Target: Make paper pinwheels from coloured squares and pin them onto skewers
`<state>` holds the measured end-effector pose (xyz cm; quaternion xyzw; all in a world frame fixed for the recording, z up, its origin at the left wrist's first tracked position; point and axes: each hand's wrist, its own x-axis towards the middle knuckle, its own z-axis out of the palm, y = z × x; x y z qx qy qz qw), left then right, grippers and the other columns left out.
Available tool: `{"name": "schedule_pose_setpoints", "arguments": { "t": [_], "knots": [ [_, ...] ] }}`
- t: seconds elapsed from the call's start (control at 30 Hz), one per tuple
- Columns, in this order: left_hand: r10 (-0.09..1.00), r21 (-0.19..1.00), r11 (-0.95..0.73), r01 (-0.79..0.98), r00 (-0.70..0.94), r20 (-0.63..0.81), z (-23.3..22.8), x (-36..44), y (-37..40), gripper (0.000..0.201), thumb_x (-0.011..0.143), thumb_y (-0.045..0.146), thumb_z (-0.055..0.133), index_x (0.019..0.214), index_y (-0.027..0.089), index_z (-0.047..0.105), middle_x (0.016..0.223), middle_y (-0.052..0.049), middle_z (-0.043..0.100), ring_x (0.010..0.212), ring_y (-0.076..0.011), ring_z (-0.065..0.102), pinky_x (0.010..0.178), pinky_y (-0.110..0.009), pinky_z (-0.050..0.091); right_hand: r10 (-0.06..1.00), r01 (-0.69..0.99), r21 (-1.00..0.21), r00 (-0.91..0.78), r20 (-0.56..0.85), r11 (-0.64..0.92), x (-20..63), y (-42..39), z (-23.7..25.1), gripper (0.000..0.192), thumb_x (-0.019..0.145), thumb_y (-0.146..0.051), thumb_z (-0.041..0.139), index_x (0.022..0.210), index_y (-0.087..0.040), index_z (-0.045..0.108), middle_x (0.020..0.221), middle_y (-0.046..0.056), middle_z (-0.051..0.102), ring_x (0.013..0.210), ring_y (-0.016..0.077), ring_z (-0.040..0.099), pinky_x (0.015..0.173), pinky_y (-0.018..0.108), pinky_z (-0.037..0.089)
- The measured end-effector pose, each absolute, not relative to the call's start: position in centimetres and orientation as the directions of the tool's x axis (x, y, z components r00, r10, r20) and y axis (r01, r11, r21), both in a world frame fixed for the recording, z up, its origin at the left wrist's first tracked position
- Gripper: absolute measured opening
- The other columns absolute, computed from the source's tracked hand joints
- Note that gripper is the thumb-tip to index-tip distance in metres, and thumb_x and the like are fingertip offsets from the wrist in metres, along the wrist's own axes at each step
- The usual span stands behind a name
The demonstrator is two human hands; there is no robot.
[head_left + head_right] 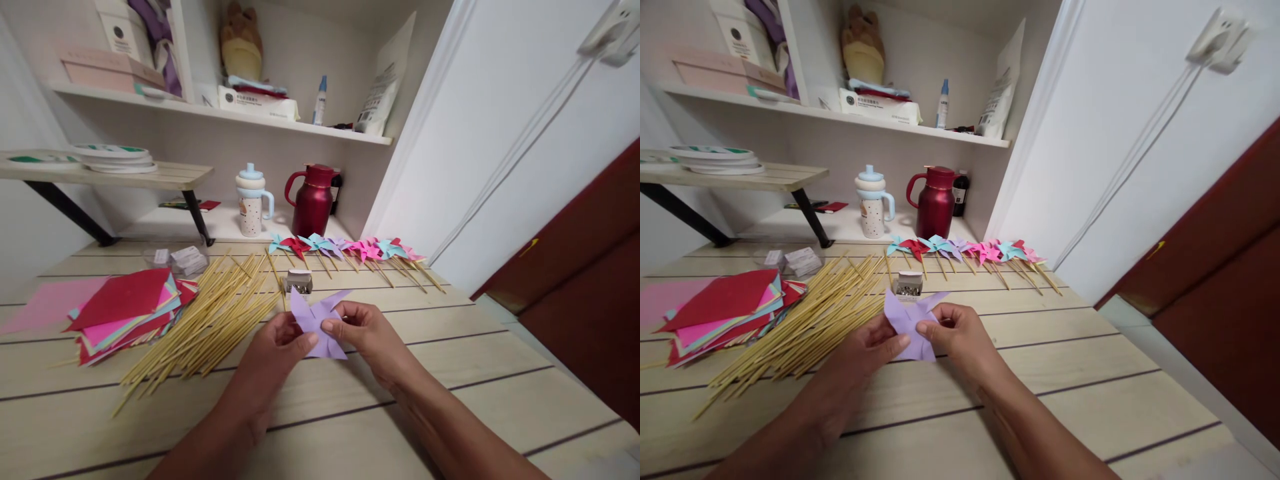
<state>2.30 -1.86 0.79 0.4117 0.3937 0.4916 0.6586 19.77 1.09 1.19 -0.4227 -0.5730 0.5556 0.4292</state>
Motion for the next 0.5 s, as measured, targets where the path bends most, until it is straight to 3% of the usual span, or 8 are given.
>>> {"name": "schedule_pose_setpoints", "arguments": {
  "t": [0.17, 0.33, 0.5],
  "knots": [
    [0.961, 0.906, 0.238, -0.350, 0.217, -0.169, 1.5, 2.1, -2.2, 0.040, 0.075, 0.035, 0.075, 0.109, 0.015, 0.072, 0.102, -0.011, 0.076, 0.091, -0.0243, 0.070, 0.091, -0.038, 0.048, 0.960, 0.031, -0.999, -0.280, 0.027, 0.037, 19.4, 1.1, 1.2, 0.031, 0.071, -0.041, 0.078, 0.066, -0.017, 0.058, 0.064, -0.003, 0.056, 0.060, 0.0117, 0.047, 0.060, 0.026, 0.036],
    [0.962, 0.920, 0.273, -0.280, 0.110, -0.251, 1.9, 2.2, -2.6, 0.030, 0.075, 0.038, 0.073, 0.095, 0.016, 0.076, 0.085, -0.007, 0.077, 0.077, -0.0231, 0.070, 0.075, -0.034, 0.051, 0.960, 0.038, -0.999, -0.278, 0.004, 0.015, 19.3, 1.0, 1.1, 0.033, 0.069, -0.043, 0.079, 0.066, -0.017, 0.058, 0.060, -0.004, 0.053, 0.055, 0.0104, 0.044, 0.054, 0.024, 0.032],
    [0.962, 0.921, 0.271, -0.279, 0.104, -0.252, 2.1, 2.2, -2.8, 0.032, 0.072, 0.037, 0.074, 0.096, 0.016, 0.077, 0.084, -0.007, 0.077, 0.075, -0.0232, 0.069, 0.074, -0.034, 0.050, 0.962, 0.044, -0.999, -0.272, 0.011, 0.024, 19.2, 0.9, 1.1, 0.033, 0.071, -0.042, 0.078, 0.065, -0.017, 0.057, 0.060, -0.004, 0.051, 0.054, 0.0096, 0.041, 0.052, 0.024, 0.029]
  ]
}}
